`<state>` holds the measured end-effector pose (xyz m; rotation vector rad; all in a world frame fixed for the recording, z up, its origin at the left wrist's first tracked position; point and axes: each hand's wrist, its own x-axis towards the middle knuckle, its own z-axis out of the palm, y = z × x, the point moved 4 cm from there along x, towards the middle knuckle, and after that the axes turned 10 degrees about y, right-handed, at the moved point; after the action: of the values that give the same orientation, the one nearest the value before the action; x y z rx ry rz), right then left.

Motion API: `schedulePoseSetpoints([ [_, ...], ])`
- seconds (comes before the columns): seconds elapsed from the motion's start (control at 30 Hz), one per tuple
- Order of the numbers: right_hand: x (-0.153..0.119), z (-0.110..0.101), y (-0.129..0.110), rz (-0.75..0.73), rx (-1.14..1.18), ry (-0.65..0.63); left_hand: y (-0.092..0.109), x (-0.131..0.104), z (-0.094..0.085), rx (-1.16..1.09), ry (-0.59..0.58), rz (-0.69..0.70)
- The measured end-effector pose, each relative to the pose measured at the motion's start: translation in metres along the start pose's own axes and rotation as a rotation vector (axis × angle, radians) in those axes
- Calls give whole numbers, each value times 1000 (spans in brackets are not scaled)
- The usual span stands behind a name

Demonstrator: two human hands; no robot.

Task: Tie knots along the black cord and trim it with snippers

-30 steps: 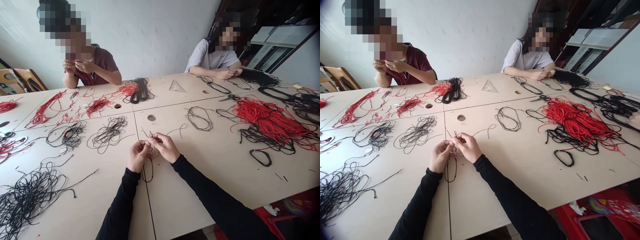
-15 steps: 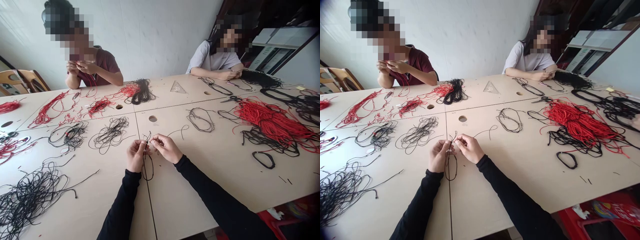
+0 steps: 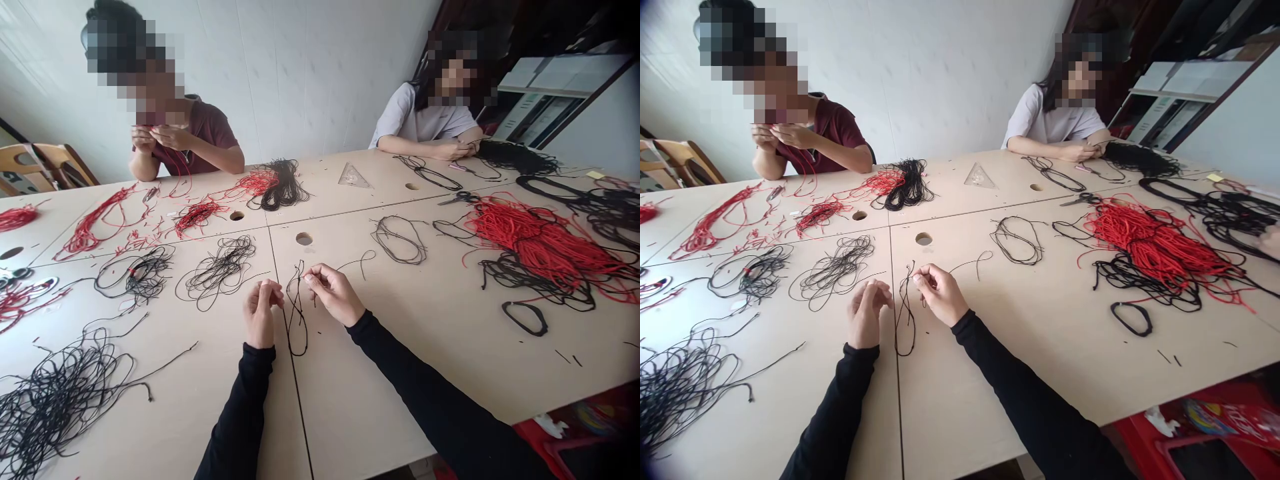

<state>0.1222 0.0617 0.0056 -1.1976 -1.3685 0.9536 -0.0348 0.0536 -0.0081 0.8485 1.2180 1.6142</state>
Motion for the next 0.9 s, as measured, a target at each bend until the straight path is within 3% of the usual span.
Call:
schedulePoseSetpoints([
  [0.07, -1, 1, -1, 9, 23, -6, -4, -3, 7, 56, -121, -76],
  [0.17, -3, 4, -3, 18, 38, -39, -8, -6, 13, 34, -179, -170],
  [0.37, -6, 10, -7, -24, -46, -89, -7, -6, 12, -130, -149, -242],
  [0.57, -7, 11, -9, -77, -93, -97, -8, -3, 8, -89, -62, -191],
  [0.73, -5, 8, -8, -78, -104, -54, -9, -6, 11, -58, -131, -292],
  [0.9, -5, 7, -8, -79, -111, -61, -6, -8, 12, 20, -111, -216],
])
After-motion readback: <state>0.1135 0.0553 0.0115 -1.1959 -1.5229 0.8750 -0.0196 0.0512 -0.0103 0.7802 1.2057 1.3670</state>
